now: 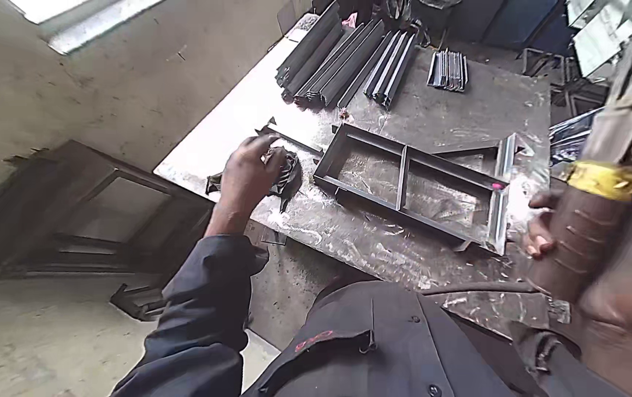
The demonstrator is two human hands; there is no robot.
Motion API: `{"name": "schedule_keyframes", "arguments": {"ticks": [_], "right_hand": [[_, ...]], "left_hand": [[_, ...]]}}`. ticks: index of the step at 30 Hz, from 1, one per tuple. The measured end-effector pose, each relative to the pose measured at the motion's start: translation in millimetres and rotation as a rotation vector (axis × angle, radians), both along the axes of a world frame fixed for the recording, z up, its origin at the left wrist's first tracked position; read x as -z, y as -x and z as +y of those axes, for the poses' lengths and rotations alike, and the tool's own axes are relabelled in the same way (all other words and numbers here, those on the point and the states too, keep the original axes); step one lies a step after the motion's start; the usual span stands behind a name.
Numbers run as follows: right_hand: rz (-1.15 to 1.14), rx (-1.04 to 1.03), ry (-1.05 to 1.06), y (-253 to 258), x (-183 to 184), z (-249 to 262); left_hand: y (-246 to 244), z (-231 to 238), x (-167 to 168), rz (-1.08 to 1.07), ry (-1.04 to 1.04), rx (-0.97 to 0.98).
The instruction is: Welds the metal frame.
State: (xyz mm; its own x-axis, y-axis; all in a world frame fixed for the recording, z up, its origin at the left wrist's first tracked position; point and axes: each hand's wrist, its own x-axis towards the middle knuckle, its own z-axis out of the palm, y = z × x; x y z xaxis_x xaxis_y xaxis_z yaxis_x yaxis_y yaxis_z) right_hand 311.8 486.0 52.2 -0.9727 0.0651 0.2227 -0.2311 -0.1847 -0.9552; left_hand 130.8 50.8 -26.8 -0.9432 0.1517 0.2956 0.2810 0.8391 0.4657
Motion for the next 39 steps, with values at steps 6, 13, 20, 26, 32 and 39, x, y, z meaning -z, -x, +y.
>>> {"name": "schedule_keyframes", "arguments": {"ticks": [6,13,20,26,32,39], "right_hand": [[-0.230,0.162,-0.563,-5.6,4.2,-0.2],[-0.140,0.180,-1.147,8.5,17.9,4.1],[-0.069,0.159,-1.211,23.8,28.2,1.4],[-0.009,0.206,-1.353,35.9,40.4,-2.7],[-0.025,0.193,-1.318,30.6,38.5,-6.8],[-0.332,0.190,-0.832,45.8,29.7,2.1]], "left_hand": [[15.4,-54.9,135.9,-0.138,0.222,-0.118],[35.2,-92.1,119.3,-0.239,-0.132,-0.609],[46.0,-105.5,124.0,-0.217,-0.316,-0.485],[41.5,-96.7,88.5,-0.046,-0.079,-0.531],[52.6,-123.4,135.5,-0.193,0.065,-0.523],[46.8,-117.2,143.9,-0.157,0.117,-0.535]]}}
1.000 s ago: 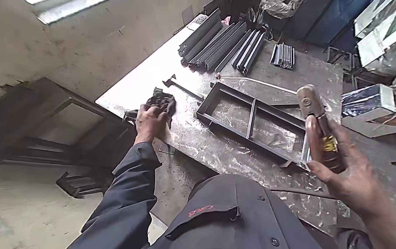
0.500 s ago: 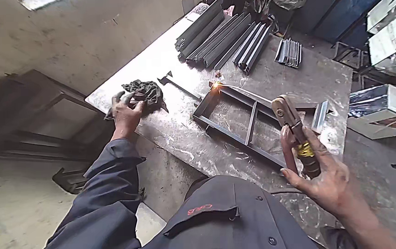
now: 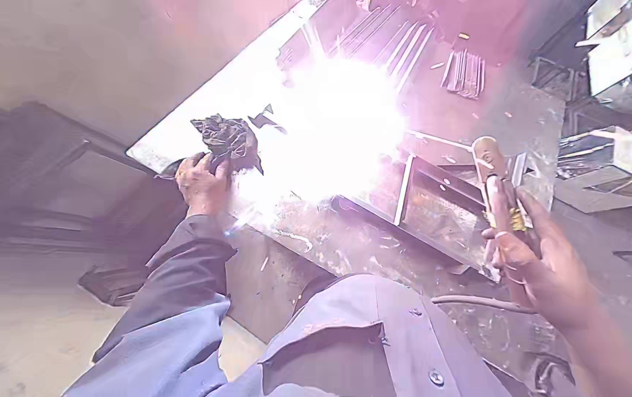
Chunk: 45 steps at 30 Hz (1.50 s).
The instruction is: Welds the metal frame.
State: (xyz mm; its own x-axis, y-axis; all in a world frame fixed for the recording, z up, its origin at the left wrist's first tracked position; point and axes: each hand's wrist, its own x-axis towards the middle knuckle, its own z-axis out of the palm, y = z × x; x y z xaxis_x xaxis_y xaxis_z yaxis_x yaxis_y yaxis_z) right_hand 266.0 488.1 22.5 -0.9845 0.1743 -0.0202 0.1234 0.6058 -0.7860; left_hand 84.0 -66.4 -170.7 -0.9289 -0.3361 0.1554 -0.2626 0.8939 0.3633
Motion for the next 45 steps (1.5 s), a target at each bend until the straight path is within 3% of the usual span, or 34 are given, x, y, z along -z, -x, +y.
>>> {"name": "schedule_keyframes", "arguments": {"ticks": [2,7,12,34,45], "right_hand": [[0.001,-0.001,-0.013,-0.3,0.3,-0.8],[0.197,-0.126,-0.493,-18.7,2.7,-17.7],[0.323,-0.206,-0.714,-26.4,7.2,-32.9],[0.325,-0.199,-0.726,-26.9,1.8,-42.7],[0.284,-0.169,-0.617,-23.2,-4.9,-46.0]], "left_hand": [[1.0,-0.6,2.3,0.023,0.008,-0.003],[-0.2,3.3,-2.0,0.005,-0.016,-0.018],[-0.5,5.2,-6.5,-0.009,-0.028,-0.025],[3.4,-2.7,3.6,0.003,-0.016,-0.038],[4.1,-3.9,8.2,0.030,-0.016,-0.033]]}}
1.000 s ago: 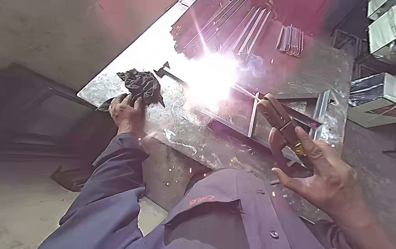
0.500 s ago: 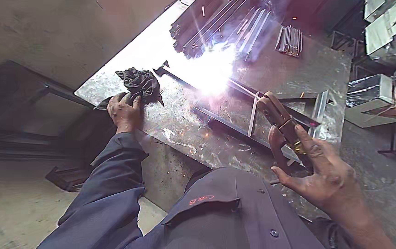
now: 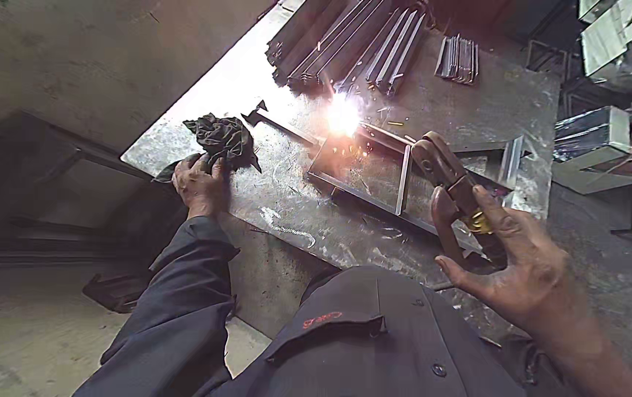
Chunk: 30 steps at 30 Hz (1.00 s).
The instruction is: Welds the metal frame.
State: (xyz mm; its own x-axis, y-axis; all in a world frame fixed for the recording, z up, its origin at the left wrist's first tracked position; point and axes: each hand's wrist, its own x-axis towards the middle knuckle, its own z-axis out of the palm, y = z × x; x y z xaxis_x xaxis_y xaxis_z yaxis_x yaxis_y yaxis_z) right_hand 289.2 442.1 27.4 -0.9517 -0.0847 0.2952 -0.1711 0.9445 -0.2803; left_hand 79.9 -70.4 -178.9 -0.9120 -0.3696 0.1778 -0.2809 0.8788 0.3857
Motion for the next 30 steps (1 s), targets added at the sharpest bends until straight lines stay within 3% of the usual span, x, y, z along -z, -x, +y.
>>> {"name": "schedule_keyframes", "arguments": {"ticks": [30], "right_hand": [[-0.035,-0.006,-0.023,1.9,-8.8,-4.1]], "left_hand": [[-2.3,1.8,-4.7,-0.021,0.002,-0.003]]}}
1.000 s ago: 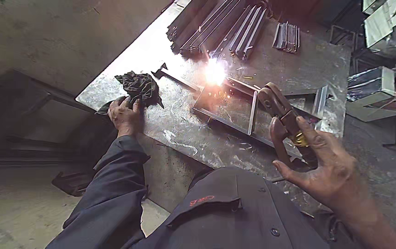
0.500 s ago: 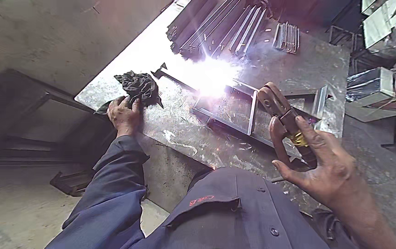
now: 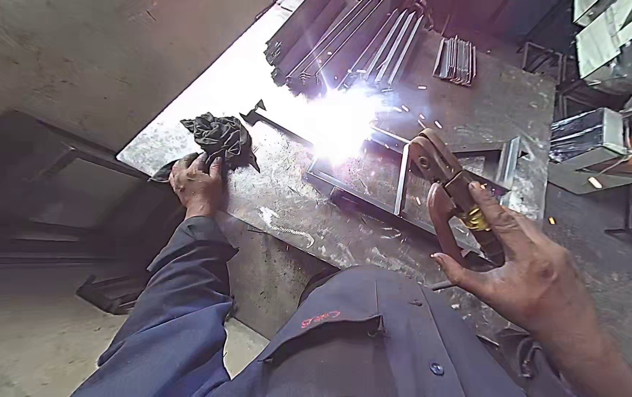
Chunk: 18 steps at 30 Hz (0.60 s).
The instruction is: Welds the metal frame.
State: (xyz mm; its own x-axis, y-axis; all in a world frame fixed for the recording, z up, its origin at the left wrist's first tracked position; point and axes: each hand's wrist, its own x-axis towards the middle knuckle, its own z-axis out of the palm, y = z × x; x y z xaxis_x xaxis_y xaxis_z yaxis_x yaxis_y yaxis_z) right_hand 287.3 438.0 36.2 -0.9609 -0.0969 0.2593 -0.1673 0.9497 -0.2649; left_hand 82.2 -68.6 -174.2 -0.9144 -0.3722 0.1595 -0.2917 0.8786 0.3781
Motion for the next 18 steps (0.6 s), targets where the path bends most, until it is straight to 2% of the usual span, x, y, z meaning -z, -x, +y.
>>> {"name": "schedule_keyframes", "arguments": {"ticks": [18], "right_hand": [[0.008,0.002,-0.006,-0.3,-0.6,-2.4]], "left_hand": [[0.8,0.2,1.3,0.009,-0.013,0.001]]}}
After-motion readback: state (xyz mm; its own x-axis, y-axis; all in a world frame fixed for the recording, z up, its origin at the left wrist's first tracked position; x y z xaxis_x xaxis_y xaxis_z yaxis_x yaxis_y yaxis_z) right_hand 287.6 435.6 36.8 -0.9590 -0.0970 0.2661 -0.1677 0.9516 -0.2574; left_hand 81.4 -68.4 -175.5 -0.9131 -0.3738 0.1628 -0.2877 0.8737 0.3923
